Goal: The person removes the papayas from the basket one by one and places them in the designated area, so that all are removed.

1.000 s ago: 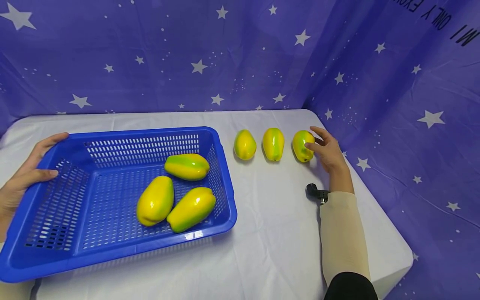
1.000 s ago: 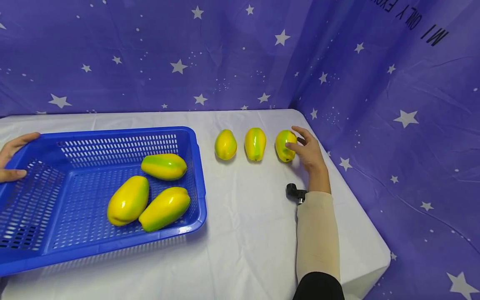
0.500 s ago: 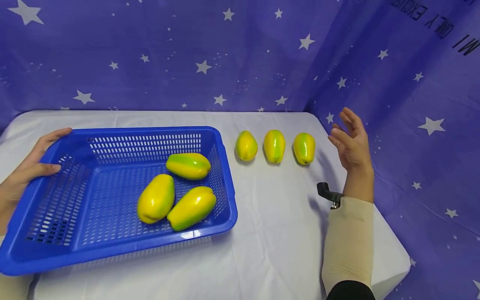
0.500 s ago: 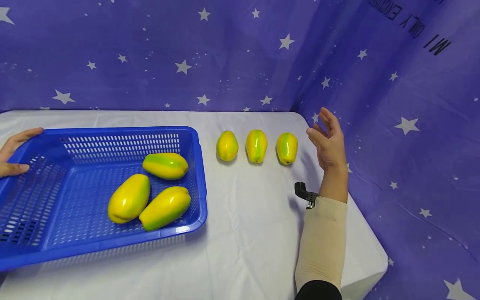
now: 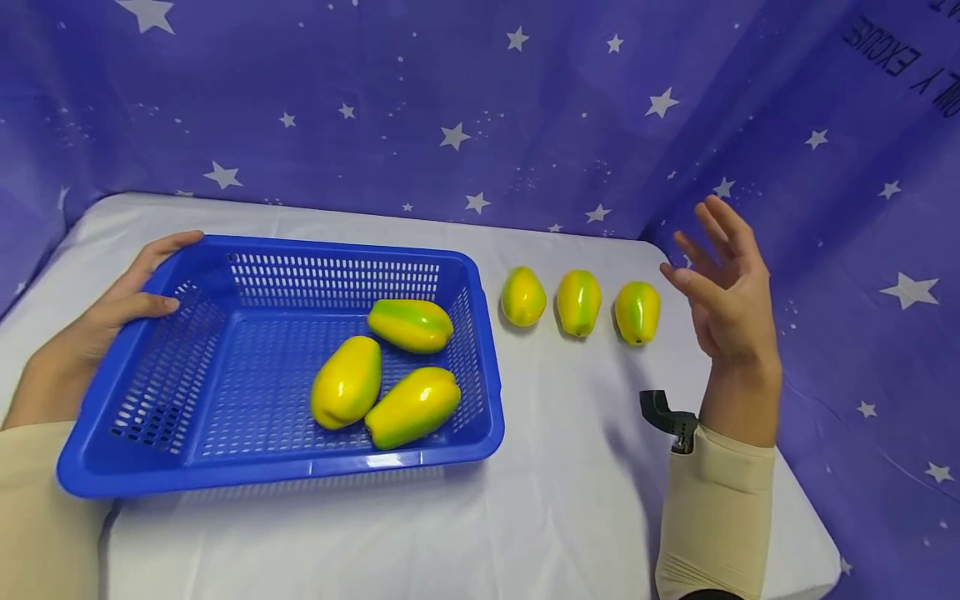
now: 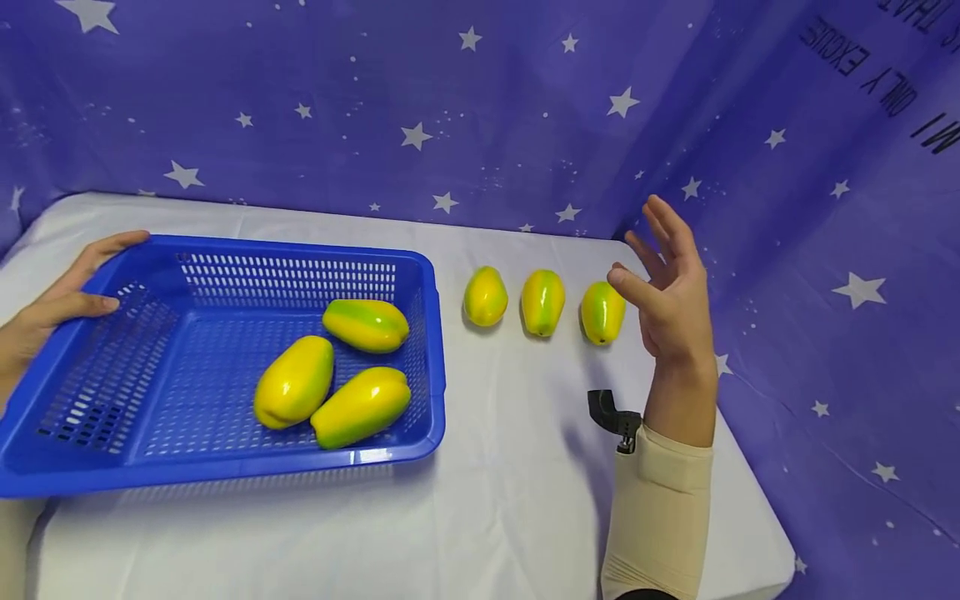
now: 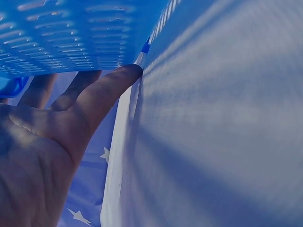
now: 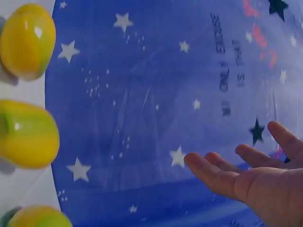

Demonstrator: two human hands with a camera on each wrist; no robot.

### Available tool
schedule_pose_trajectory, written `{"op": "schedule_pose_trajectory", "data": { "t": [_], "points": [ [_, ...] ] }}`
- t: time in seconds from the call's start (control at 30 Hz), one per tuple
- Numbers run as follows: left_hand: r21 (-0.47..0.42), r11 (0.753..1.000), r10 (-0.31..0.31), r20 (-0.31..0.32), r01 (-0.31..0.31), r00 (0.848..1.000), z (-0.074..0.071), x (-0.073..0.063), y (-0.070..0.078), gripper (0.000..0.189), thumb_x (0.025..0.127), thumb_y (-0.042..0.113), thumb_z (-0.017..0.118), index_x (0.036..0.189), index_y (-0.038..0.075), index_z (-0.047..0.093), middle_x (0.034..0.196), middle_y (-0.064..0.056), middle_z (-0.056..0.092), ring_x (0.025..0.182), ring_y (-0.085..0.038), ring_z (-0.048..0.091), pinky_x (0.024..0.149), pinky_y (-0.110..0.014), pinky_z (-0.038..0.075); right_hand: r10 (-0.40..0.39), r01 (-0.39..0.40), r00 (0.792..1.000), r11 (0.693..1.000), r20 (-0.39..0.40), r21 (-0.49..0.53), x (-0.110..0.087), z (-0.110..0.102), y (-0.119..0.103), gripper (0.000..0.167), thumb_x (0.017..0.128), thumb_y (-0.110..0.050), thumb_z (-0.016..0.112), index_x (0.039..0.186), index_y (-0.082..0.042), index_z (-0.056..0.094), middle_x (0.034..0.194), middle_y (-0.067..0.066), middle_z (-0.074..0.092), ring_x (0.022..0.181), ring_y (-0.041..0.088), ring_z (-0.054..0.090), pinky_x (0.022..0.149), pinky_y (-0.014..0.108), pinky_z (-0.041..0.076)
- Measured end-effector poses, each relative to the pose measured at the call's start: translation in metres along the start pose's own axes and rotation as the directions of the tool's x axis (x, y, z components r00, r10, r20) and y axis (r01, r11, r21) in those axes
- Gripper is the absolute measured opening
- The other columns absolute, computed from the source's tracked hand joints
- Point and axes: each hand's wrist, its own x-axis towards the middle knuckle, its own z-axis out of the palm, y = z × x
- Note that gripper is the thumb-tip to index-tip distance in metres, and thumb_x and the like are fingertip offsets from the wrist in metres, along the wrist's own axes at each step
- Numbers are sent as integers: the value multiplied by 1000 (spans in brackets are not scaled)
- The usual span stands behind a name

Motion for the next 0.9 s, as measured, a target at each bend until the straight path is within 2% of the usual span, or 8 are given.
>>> {"op": "schedule_pose_trajectory", "data": {
  "t": [0.2,0.37,0.5,0.67,0.9],
  "points": [
    [-41,999,19,40,-18,999,1,6,4,74,91,-11,23,155,25,14,149,-5,24,111,-25,61,68,-53,56,3,0,996,1000,86,-29,-8,20,-6,77,78,24,53,147,-6,39,155,14,24,136,39,30,96,40,49],
    [-74,995,69,66,-64,995,2,7,2,75,89,-14,22,155,21,15,147,-8,26,111,-25,61,70,-50,57,9,0,989,998,150,-59,-7,43,-9,78,77,22,57,147,-6,39,156,12,24,138,40,27,102,46,44],
    [-68,996,70,52,-66,996,1,4,0,75,89,-13,24,155,22,16,147,-8,26,110,-25,62,71,-49,57,3,14,977,997,215,-75,-1,68,-11,79,76,19,60,148,-7,39,156,11,26,139,39,27,104,52,39],
    [-31,997,70,35,-68,997,2,0,0,75,90,-13,25,155,22,16,147,-9,26,110,-23,61,70,-48,58,-8,39,963,993,268,-111,7,101,-12,80,73,15,63,147,-7,40,154,10,30,137,37,34,104,54,39],
    [-26,992,127,41,-126,991,4,-1,2,74,89,-16,24,154,19,19,146,-9,28,110,-22,60,71,-45,58,-23,66,940,991,340,-116,11,146,-12,80,75,-2,75,147,-7,40,154,7,32,136,35,36,104,55,38]
  ]
}}
